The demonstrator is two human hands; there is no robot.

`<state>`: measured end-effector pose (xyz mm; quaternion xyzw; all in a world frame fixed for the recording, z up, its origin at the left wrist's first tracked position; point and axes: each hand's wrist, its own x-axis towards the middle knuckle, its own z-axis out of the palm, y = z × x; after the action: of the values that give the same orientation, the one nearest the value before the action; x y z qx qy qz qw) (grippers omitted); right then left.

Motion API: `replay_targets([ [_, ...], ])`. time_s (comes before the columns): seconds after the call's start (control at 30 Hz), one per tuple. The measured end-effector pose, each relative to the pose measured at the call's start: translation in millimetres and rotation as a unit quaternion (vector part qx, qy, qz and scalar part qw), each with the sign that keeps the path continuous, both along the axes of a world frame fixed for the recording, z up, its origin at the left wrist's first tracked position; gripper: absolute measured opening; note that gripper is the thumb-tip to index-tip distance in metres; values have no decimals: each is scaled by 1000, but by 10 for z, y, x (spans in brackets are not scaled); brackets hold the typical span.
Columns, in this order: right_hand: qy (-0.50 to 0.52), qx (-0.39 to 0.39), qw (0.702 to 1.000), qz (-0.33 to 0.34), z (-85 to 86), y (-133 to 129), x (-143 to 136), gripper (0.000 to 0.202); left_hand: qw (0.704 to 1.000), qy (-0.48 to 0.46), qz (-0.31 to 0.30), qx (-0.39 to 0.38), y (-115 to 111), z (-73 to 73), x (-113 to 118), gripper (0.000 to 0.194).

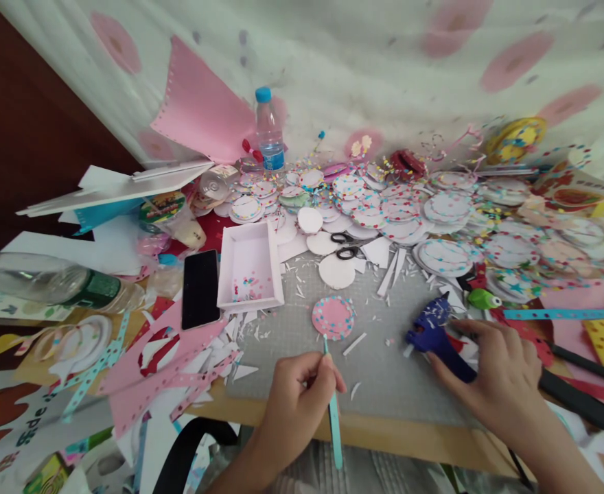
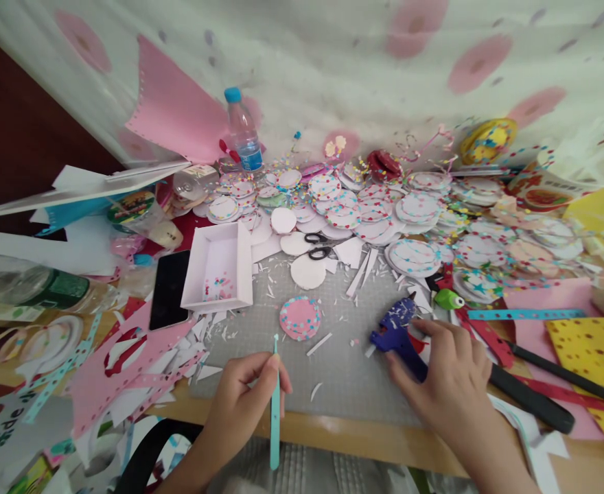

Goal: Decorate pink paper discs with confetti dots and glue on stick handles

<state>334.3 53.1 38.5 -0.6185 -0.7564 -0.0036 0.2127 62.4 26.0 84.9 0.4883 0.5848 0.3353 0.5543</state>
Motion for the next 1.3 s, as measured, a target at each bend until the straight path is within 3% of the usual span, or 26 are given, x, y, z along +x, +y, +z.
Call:
replay_targets([
  [0.13, 120, 40, 981, 147, 234, -109, -394, 48, 999, -15, 29, -34, 86, 0, 92, 46],
  [0.2, 143, 24, 962, 231, 275, -131, -621, 42, 999, -20, 24, -39, 140, 2, 153, 44],
  [0.27, 133, 22, 944, 302, 276, -100, -806, 25, 1000, 16, 18, 4, 203, 12, 208, 42],
  [0.37, 114, 49, 932, 342, 255, 45, -953, 10, 992, 93, 17, 85, 311, 54, 264, 40],
  [0.53, 121, 151, 916, 352, 229, 330, -965, 22, 979, 151, -13, 136, 496, 144, 323, 43],
  [0.63, 225, 147, 903, 334, 157, 410, -951, 27, 978, 140, -45, 148, 624, 128, 304, 44],
  [0.73, 387, 139, 876, 253, 50, 441, -947, 25, 978, 109, -47, 173, 778, 22, 187, 44],
  [0.8, 473, 137, 852, 177, -12, 456, -947, 20, 964, 110, -38, 239, 880, -92, 77, 39],
  [0.87, 546, 103, 822, 122, -52, 472, -951, 15, 943, 102, -66, 311, 962, -222, -21, 27],
  [0.97, 603, 44, 790, 100, -79, 486, -969, 16, 928, 81, -87, 352, 1032, -390, -101, 17],
  [1.1, 592, 22, 798, 115, -97, 468, -995, 18, 931, 83, -110, 337, 1054, -488, -113, 12],
  [1.3, 557, 23, 816, 153, -142, 442, -995, 15, 934, 99, -119, 322, 1060, -501, -116, 9],
])
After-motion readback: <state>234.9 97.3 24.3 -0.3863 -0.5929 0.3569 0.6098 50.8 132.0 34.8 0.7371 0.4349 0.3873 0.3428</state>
